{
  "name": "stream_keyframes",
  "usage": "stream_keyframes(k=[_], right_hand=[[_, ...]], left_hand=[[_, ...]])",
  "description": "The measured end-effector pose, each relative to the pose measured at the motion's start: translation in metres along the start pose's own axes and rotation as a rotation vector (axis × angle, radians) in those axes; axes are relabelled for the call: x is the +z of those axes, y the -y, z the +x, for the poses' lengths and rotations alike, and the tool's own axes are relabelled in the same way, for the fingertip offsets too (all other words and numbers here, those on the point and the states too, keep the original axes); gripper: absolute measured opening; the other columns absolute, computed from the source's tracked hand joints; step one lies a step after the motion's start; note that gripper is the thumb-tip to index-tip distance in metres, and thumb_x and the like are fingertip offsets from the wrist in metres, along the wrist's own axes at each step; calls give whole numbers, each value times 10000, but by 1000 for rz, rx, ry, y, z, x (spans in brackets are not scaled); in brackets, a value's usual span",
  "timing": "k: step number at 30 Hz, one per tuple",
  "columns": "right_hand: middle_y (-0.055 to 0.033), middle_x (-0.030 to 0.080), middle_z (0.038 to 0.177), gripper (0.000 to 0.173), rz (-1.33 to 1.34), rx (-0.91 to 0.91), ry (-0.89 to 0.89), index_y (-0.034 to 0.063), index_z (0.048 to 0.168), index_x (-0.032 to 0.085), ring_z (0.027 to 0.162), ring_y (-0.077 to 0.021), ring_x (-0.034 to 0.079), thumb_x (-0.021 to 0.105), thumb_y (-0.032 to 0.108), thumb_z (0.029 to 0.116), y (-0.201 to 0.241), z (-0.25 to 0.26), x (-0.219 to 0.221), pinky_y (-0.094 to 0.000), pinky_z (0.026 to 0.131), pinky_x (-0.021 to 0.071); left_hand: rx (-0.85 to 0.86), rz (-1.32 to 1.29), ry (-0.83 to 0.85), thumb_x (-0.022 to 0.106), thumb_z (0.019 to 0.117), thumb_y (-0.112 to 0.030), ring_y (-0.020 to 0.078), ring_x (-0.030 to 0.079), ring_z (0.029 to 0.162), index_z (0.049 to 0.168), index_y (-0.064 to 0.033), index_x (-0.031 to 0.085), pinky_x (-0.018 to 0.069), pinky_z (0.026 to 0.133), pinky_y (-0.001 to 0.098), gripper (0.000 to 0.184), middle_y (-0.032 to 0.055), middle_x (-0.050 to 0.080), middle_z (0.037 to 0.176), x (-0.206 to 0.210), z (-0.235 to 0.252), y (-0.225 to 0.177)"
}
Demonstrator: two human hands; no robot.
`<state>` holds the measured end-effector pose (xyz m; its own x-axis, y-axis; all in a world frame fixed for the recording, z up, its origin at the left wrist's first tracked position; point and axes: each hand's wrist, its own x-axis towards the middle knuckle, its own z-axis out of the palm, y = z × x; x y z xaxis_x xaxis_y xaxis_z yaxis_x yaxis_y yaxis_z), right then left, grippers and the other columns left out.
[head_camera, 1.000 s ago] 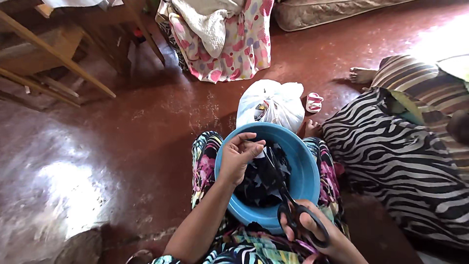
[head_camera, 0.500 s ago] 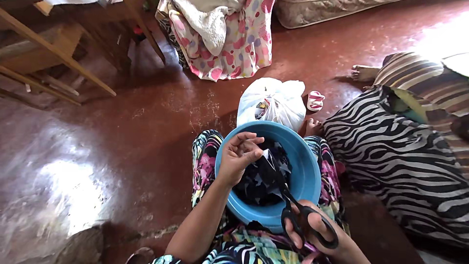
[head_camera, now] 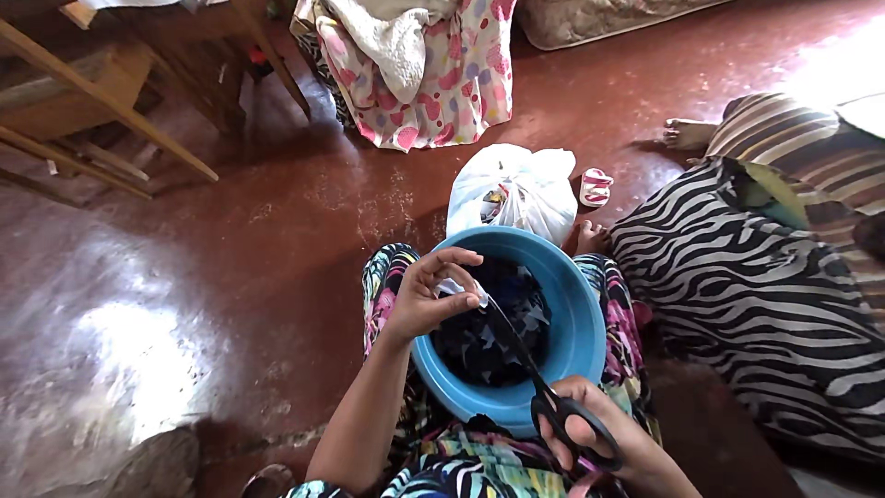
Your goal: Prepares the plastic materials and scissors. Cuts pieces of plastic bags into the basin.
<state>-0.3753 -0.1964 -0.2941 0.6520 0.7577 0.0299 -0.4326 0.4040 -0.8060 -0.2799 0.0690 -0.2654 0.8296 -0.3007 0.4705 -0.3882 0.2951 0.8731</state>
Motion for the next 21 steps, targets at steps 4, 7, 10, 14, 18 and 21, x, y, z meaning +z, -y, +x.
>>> stream_keyframes(k=[4, 7, 10, 14, 18, 21], right_hand=[[74, 742, 778, 450, -68, 31, 23, 169, 950, 743, 668, 24, 679, 634, 605, 930, 2, -2, -1, -134, 607, 542], [72, 736, 766, 474, -76, 31, 34, 162, 936, 738, 656, 31, 668, 616, 620, 934, 2, -1, -1, -125, 591, 526], [70, 741, 776, 430, -46, 35, 38, 163, 944, 743, 667, 29, 676, 634, 578, 945, 2, 0, 0, -126, 602, 535], [81, 739, 755, 369, -31, 36, -5, 170, 935, 758, 647, 31, 678, 673, 529, 934, 1, 1, 2, -130, 594, 549], [96, 730, 727, 318, -50, 8, -56, 179, 915, 765, 621, 42, 666, 701, 490, 927, -1, 2, 2, -122, 574, 540], [102, 724, 722, 301, -101, -23, -133, 186, 892, 756, 613, 43, 660, 717, 484, 915, 0, 3, 7, -122, 574, 541]], left_hand=[[17, -13, 20, 764, 915, -197, -41, 681, 900, 1273, -243, 670, 562, 858, 171, 373, -118, 740, 1081, -3, 0, 0], [22, -34, 39, 764, 915, -173, -35, 685, 892, 1308, -238, 653, 568, 855, 174, 413, -112, 743, 1060, -6, 0, 2], [29, -28, 66, 764, 916, -172, -40, 687, 897, 1329, -247, 634, 561, 872, 170, 439, -121, 745, 1054, -6, 0, 2], [42, -20, 74, 776, 904, -168, -47, 684, 904, 1363, -238, 609, 551, 900, 166, 493, -127, 744, 1057, -2, -1, 1], [54, -20, 53, 776, 904, -170, -28, 683, 956, 1404, -271, 590, 552, 907, 174, 544, -118, 731, 1137, -1, -2, 3], [2, -48, -50, 789, 888, -320, 62, 689, 1095, 1414, -303, 575, 552, 986, 270, 568, -91, 742, 1159, 5, -2, 1]])
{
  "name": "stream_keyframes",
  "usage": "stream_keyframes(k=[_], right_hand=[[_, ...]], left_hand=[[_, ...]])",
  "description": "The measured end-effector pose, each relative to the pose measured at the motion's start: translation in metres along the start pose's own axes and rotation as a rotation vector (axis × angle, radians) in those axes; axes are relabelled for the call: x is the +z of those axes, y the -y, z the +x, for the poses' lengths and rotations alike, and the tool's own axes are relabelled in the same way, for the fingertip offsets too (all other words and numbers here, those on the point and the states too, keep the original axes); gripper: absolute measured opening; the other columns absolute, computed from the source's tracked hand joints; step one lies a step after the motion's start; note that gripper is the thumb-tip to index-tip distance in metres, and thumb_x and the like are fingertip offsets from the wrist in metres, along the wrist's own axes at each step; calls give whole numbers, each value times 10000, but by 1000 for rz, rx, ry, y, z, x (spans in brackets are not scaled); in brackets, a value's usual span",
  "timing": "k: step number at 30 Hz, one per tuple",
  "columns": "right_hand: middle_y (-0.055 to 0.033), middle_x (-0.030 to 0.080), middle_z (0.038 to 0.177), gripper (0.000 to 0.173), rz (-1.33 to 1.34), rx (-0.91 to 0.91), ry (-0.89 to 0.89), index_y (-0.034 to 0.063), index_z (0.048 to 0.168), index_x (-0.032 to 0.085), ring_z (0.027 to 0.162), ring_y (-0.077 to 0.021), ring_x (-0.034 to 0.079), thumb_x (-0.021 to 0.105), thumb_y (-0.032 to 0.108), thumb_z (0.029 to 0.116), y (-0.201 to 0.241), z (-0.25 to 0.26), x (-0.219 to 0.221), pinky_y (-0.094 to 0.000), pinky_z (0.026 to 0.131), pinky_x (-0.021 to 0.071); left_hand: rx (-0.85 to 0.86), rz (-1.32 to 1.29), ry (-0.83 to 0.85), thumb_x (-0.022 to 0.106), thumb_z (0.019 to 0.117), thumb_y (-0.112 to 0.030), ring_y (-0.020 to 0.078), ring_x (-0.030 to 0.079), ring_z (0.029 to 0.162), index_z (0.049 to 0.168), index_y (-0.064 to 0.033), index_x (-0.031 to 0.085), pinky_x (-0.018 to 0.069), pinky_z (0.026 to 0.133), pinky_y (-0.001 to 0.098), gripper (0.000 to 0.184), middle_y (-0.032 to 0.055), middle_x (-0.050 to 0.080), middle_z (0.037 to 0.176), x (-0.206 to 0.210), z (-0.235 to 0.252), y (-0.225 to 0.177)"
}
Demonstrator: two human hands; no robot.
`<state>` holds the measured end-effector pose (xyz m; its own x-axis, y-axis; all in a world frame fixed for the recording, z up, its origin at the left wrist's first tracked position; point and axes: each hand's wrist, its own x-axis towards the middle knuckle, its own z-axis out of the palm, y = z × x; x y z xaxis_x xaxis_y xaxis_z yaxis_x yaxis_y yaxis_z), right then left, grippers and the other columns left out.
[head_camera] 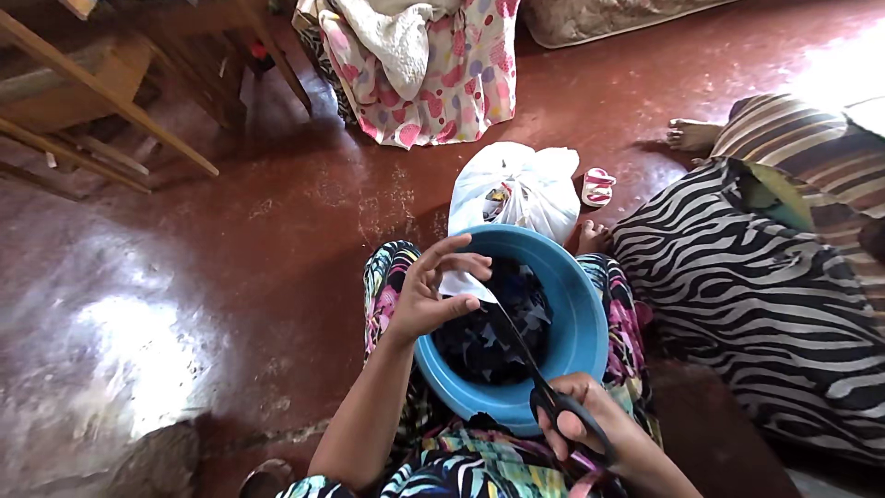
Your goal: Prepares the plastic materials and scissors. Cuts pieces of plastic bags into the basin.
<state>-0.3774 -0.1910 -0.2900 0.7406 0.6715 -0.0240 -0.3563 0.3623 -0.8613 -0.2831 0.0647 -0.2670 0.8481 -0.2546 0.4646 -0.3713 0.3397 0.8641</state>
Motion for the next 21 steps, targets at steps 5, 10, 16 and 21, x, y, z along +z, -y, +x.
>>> stream_keyframes(k=[5, 10, 16, 21], right_hand=[[167, 660, 653, 343, -356, 36, -312, 211, 773, 703, 566, 91, 585, 801, 540, 784, 6, 0, 16, -105, 525, 487], [147, 551, 579, 540, -738, 25, -460, 106, 711, 680, 521, 132, 462, 763, 639, 727, 6, -2, 17, -82, 480, 382], [150, 555, 586, 532, -717, -2, -421, 107, 714, 676, 524, 138, 459, 764, 632, 734, 9, -4, 12, -77, 482, 383], [129, 680, 742, 564, -411, 31, -161, 151, 894, 696, 642, 78, 595, 660, 712, 837, 8, -8, 2, -122, 571, 484]], left_hand=[[-413, 8, -311, 771, 607, -797, 142, 700, 1023, 1537, -27, 195, 603, 805, 286, 1338, 46, 622, 1333, 28, -2, -16], [-503, 1, -391, 662, 943, -203, 24, 658, 908, 1477, 3, 311, 534, 711, 164, 672, 8, 665, 1171, 36, 1, -35], [-449, -42, -371, 620, 868, 95, 28, 696, 799, 1089, -30, 650, 589, 757, 209, 256, -39, 729, 900, 21, -1, -34], [-331, 94, -545, 690, 833, 102, 25, 670, 767, 1082, -26, 647, 588, 762, 223, 283, -61, 688, 834, 26, -2, -23]])
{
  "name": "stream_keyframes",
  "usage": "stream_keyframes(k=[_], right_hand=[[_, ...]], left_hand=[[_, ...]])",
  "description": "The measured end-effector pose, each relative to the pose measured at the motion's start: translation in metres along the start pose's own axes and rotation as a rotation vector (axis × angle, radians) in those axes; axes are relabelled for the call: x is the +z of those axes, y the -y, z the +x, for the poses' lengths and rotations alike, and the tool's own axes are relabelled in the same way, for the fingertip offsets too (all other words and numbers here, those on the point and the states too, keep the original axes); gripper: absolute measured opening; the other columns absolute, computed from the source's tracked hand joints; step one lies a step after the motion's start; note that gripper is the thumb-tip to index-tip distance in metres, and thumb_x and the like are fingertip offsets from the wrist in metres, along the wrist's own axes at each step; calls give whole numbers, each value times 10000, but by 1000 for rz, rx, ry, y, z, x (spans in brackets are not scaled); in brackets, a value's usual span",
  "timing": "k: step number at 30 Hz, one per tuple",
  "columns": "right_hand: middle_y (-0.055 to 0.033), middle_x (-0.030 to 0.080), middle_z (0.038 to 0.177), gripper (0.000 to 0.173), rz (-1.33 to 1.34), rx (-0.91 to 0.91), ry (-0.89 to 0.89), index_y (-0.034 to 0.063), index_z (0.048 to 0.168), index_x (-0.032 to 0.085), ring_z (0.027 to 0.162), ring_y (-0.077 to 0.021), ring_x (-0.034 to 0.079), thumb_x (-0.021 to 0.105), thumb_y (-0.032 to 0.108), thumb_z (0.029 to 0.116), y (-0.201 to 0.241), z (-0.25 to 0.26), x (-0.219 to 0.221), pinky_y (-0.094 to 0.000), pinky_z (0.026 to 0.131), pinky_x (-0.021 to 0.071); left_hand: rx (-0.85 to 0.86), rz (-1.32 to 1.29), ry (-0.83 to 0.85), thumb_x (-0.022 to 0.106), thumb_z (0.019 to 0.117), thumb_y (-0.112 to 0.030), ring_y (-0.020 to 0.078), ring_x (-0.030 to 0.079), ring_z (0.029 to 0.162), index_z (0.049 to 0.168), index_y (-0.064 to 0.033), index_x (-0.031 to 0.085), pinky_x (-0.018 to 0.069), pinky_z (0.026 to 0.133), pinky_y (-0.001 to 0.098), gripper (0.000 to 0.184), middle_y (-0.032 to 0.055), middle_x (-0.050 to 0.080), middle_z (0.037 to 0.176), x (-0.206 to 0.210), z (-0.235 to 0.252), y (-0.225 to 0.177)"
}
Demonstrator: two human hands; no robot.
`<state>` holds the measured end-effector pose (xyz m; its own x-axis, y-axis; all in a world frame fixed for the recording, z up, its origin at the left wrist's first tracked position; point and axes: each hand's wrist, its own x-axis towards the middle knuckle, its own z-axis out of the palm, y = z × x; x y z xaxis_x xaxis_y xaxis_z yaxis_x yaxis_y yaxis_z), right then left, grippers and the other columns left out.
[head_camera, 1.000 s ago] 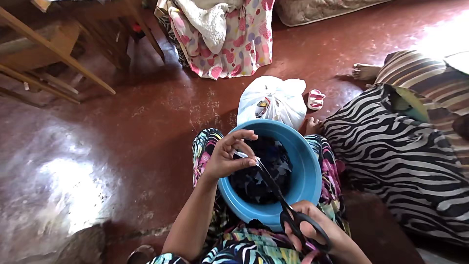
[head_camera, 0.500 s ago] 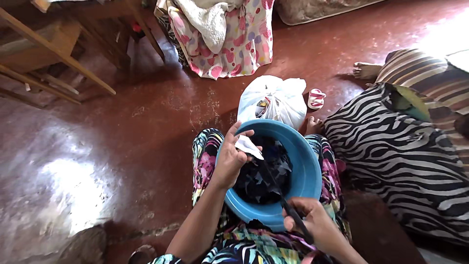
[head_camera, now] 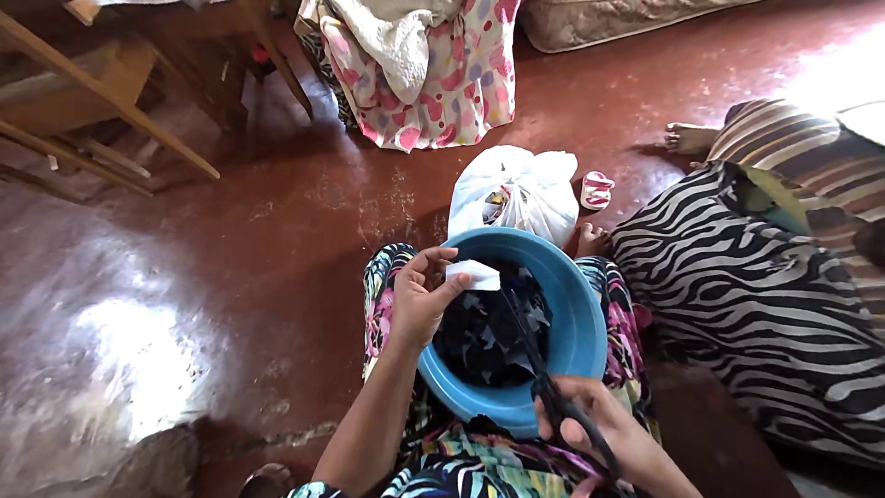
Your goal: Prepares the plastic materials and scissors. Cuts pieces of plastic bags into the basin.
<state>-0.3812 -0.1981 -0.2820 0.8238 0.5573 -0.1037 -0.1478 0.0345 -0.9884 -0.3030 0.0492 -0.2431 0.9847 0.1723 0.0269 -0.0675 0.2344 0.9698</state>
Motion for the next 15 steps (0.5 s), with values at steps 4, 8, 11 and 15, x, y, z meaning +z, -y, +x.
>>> stream_keyframes(k=[4, 8, 11, 15], right_hand=[[115, 705, 781, 555, 97, -1, 87, 165, 921, 704, 671, 68, 617, 630, 712, 859, -2, 4, 3, -123, 598, 496], [125, 691, 758, 599, 53, 57, -19, 163, 902, 693, 662, 55, 623, 644, 754, 811, 1, 9, 10, -140, 600, 511], [131, 684, 753, 634, 22, 84, -72, 164, 900, 683, 659, 54, 621, 638, 785, 785, 4, 12, 11, -140, 594, 508], [127, 688, 739, 615, 40, 65, -87, 181, 878, 684, 645, 45, 626, 633, 787, 786, 3, 13, 11, -142, 584, 507]], left_hand=[[-17, -98, -110, 662, 842, 133, 13, 655, 714, 1111, -30, 582, 576, 713, 199, 325, -72, 669, 787, 19, -9, 4], [-54, -148, -99, 674, 839, 127, 21, 666, 720, 1133, -9, 533, 576, 701, 201, 354, -62, 673, 788, 36, -22, 16], [-6, -148, -89, 703, 805, 134, 15, 652, 708, 1115, -6, 528, 574, 701, 199, 383, -71, 651, 780, 42, -28, 24], [29, -137, -46, 729, 791, 116, 11, 650, 717, 1134, 7, 514, 579, 715, 205, 419, -73, 646, 804, 45, -34, 27]])
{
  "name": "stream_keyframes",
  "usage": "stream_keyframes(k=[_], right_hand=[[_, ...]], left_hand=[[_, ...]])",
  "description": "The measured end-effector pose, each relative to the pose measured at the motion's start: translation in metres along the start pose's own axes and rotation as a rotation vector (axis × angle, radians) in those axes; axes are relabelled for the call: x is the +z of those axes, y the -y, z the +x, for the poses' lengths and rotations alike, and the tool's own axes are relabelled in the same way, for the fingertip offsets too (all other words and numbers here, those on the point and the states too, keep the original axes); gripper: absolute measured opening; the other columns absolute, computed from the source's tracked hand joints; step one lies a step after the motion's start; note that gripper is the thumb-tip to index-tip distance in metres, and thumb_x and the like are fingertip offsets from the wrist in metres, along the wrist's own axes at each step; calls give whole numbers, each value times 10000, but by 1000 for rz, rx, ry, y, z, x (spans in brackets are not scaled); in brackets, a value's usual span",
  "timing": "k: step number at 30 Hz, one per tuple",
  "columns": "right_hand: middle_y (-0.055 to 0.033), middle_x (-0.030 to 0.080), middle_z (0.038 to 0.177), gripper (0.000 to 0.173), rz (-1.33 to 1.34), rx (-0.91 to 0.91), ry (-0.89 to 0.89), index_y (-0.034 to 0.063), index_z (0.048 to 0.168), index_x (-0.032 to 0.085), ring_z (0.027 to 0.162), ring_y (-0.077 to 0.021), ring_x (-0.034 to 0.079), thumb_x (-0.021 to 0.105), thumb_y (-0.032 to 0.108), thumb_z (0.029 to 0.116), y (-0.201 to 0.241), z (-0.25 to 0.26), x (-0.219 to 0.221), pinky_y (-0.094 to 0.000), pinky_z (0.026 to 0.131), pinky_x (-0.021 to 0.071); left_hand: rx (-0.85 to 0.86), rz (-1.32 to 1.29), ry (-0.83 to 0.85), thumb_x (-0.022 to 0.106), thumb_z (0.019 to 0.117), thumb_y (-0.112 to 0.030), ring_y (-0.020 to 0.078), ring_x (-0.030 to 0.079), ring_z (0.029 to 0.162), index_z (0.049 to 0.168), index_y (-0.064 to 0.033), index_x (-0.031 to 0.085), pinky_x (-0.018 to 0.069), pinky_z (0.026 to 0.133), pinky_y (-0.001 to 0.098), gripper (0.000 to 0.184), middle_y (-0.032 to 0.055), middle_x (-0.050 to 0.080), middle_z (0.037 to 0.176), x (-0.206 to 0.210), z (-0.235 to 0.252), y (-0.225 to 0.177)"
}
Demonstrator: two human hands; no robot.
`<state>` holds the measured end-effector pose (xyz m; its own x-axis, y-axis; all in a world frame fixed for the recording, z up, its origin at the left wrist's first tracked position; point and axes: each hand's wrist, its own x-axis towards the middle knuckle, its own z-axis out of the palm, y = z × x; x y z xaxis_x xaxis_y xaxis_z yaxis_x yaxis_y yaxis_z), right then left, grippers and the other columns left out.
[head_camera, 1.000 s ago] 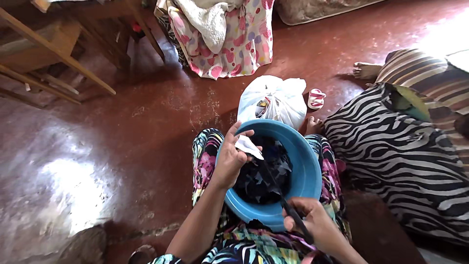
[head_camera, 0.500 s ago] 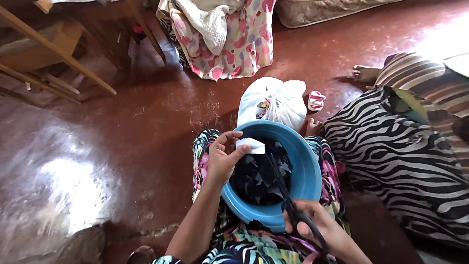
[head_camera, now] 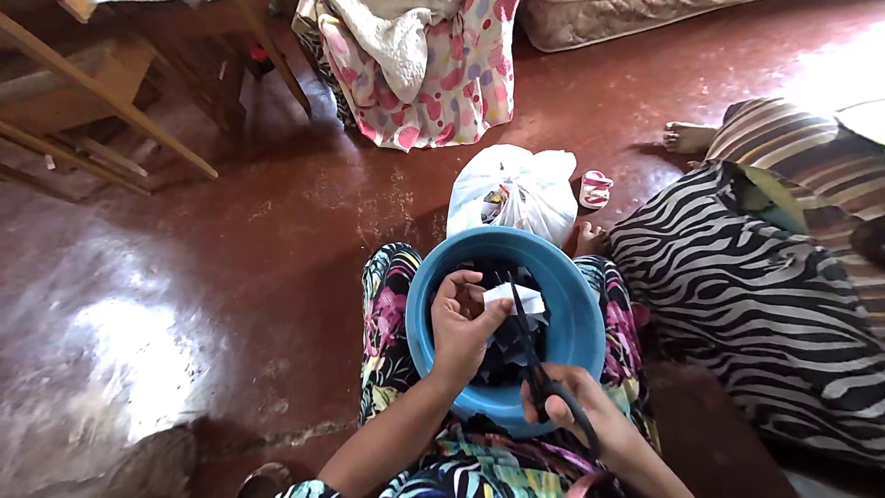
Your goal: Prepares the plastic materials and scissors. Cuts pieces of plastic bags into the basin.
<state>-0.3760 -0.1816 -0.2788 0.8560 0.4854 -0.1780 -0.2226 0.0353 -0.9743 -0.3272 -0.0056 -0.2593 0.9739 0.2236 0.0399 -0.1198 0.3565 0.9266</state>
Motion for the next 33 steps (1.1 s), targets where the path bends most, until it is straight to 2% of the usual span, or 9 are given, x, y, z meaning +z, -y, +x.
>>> stream_keyframes(k=[7, 9, 12, 14, 16, 18, 22, 25, 33], right_hand=[[141, 680, 696, 475, 108, -69, 41, 225, 832, 699, 600, 62, 614, 661, 698, 838, -4, 0, -3, -120, 559, 505], [136, 690, 708, 425, 179, -101, 99, 219, 848, 715, 610, 64, 624, 667, 641, 872, -5, 0, -4, -114, 570, 513], [127, 703, 726, 412, 279, -119, 219, 212, 877, 726, 631, 61, 639, 652, 616, 902, -7, 0, -4, -117, 589, 524], [116, 709, 743, 413, 341, -116, 290, 198, 897, 730, 651, 51, 650, 648, 603, 914, -8, 1, -4, -121, 607, 529], [110, 711, 746, 407, 365, -110, 319, 192, 905, 733, 652, 48, 651, 657, 591, 916, -10, 1, -3, -121, 609, 529], [109, 713, 747, 409, 366, -119, 317, 188, 908, 735, 652, 50, 652, 659, 590, 915, -10, 1, -3, -118, 606, 529], [115, 716, 747, 392, 352, -146, 269, 195, 923, 739, 651, 52, 654, 670, 581, 910, -8, 1, -4, -119, 605, 534], [110, 724, 767, 371, 354, -166, 245, 202, 946, 744, 670, 50, 661, 671, 565, 914, -9, 1, -6, -120, 623, 539], [89, 708, 898, 647, 211, -239, 277, 180, 1040, 697, 802, 35, 631, 518, 780, 878, -13, 3, -5, -134, 692, 499]], left_hand=[[-63, -93, 64, 727, 797, 97, 30, 674, 768, 1149, -31, 499, 598, 754, 237, 438, -70, 663, 849, -2, 0, 2], [-172, -120, 149, 751, 806, -36, 32, 653, 912, 1280, -20, 402, 567, 819, 224, 589, -43, 625, 1039, -5, 2, -1], [-351, -330, 353, 864, 777, -297, 149, 650, 1177, 1507, -52, 164, 561, 912, 273, 1041, 65, 589, 1374, -10, 6, 1], [-379, -496, 498, 861, 785, -336, 226, 598, 1299, 1561, -121, 92, 563, 947, 327, 1113, 88, 542, 1483, -13, 7, 7], [-365, -595, 586, 826, 837, -317, 234, 622, 1282, 1570, -159, 162, 567, 972, 338, 1001, 71, 612, 1427, -15, 7, 10], [-358, -658, 599, 815, 861, -261, 193, 691, 1151, 1528, -159, 309, 575, 953, 306, 844, 39, 712, 1247, -15, 7, 11], [-349, -577, 490, 813, 860, -191, 101, 719, 920, 1365, -116, 487, 592, 846, 257, 606, -53, 728, 961, -16, 8, 8], [-326, -479, 376, 820, 836, -122, 52, 709, 809, 1248, -106, 585, 583, 767, 221, 475, -56, 742, 920, -16, 6, 7], [-350, -411, 432, 825, 804, -75, 40, 723, 793, 1335, -49, 501, 589, 800, 241, 623, -73, 762, 878, -12, 1, 8]])
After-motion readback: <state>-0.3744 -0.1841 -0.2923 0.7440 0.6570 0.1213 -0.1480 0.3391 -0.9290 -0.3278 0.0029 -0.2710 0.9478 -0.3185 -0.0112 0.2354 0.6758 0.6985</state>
